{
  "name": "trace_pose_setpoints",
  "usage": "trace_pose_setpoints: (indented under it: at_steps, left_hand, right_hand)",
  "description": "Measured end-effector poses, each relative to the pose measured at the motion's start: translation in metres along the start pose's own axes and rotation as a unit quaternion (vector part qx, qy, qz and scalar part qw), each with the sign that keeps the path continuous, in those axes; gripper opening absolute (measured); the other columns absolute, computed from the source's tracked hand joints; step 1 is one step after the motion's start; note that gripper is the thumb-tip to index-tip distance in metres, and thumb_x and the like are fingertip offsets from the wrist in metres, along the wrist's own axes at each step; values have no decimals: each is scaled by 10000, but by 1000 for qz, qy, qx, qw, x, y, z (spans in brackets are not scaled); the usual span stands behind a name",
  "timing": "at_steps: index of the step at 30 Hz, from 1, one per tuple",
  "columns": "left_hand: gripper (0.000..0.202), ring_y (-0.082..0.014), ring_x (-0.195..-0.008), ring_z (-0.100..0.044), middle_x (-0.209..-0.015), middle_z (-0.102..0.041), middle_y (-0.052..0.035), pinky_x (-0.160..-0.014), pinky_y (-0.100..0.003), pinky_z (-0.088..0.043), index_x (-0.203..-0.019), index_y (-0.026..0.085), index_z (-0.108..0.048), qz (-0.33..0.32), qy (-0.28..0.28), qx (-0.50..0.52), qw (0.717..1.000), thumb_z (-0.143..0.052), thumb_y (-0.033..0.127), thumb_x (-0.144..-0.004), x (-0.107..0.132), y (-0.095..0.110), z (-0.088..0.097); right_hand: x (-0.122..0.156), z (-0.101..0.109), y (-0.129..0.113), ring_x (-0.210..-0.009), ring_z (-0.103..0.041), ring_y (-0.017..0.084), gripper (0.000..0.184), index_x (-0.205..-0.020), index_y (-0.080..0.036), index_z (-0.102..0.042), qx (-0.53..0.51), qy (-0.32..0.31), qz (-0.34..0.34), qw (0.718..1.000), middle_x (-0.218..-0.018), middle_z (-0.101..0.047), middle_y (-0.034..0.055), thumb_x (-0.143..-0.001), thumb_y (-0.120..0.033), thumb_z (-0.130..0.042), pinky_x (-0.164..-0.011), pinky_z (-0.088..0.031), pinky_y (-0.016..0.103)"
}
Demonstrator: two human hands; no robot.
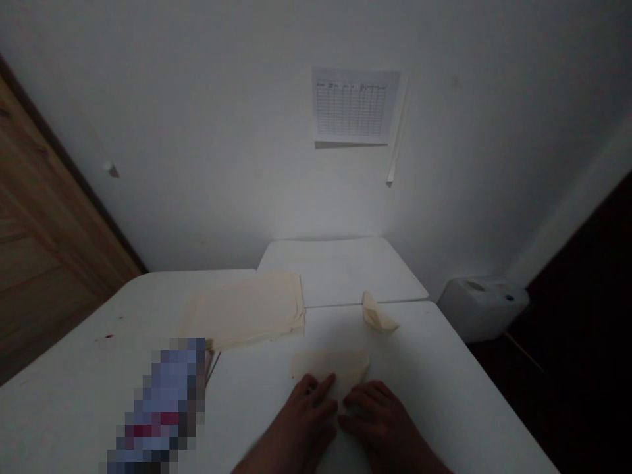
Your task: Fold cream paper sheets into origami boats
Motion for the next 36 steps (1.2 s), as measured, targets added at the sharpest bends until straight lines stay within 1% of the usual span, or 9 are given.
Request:
trace_pose_setpoints:
  at_steps: [3,7,9,12,17,22,28,33,36]
  left_hand:
    - [266,-285,-1195,-457,-1436,-462,-53,-1000,-476,-412,-1000,215,-617,10,-2,14,1000,-560,58,-792,1,-2,-2]
    - [290,-254,-1197,-445,-1448,-445,-31,-1005,-434,-418,-1040,227,-608,17,17,42,999,-552,62,-808,3,-2,1]
    - [286,-256,-1212,-429,-1456,-435,-28,-1015,-441,-406,-1050,233,-606,19,17,44,999,-552,75,-819,4,-2,2]
    - [266,-267,-1217,-425,-1462,-427,-32,-1023,-459,-391,-1037,234,-612,22,12,42,999,-558,88,-821,4,-2,3]
    - [239,-280,-1224,-430,-1479,-405,-45,-1022,-468,-386,-1029,230,-620,30,11,50,998,-571,119,-823,2,-1,5]
    - [207,-280,-1205,-447,-1464,-426,-54,-1005,-473,-398,-997,223,-624,25,2,50,998,-558,120,-830,1,0,5]
    - [232,-286,-1203,-437,-1478,-407,-59,-1007,-478,-402,-1054,222,-624,22,8,45,999,-556,152,-843,3,-2,5]
    - [221,-285,-1181,-460,-1471,-419,-55,-978,-486,-430,-1031,223,-637,19,21,47,998,-558,144,-841,3,-2,7]
    - [221,-280,-1196,-453,-1472,-420,-49,-979,-481,-438,-1030,227,-630,18,34,50,998,-563,141,-838,3,-3,7]
  right_hand:
    - [1,0,1,-963,-544,202,168,-1030,-257,-645,-2,5,-6,1000,-1052,-633,42,-875,-234,-587,-870,-398,343]
    - [2,-3,2,-1026,-527,204,201,-1072,-283,-639,11,-18,-22,1000,-1106,-625,31,-879,-237,-608,-918,-378,344]
    - [3,-2,2,-1051,-518,209,229,-1086,-301,-640,27,-28,-33,999,-1137,-616,29,-872,-223,-614,-931,-370,349]
    - [3,0,4,-1045,-519,216,296,-1104,-335,-641,52,-35,-51,997,-1159,-608,30,-849,-187,-624,-906,-383,347]
    - [7,0,11,-1019,-523,225,387,-1122,-382,-635,73,-38,-94,992,-1138,-601,32,-822,-138,-614,-873,-384,352]
    - [12,4,23,-1009,-504,237,410,-1147,-376,-628,81,-23,-148,985,-1111,-580,44,-818,-134,-594,-885,-353,371]
    - [14,17,43,-947,-494,229,410,-1162,-379,-614,104,-5,-199,974,-1009,-560,40,-829,-144,-571,-841,-348,361]
    - [15,26,59,-876,-495,219,347,-1147,-320,-629,144,21,-220,965,-932,-539,45,-843,-166,-566,-792,-359,349]
    - [15,26,62,-859,-502,223,330,-1145,-295,-628,164,24,-215,962,-917,-539,47,-845,-171,-563,-774,-368,356]
Point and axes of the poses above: each hand's wrist, its own x-axis away from the middle knuckle, its own z-axis out of the back of the hand, y = z × x, the point moved 7 cm from there along -x, towards the middle knuckle
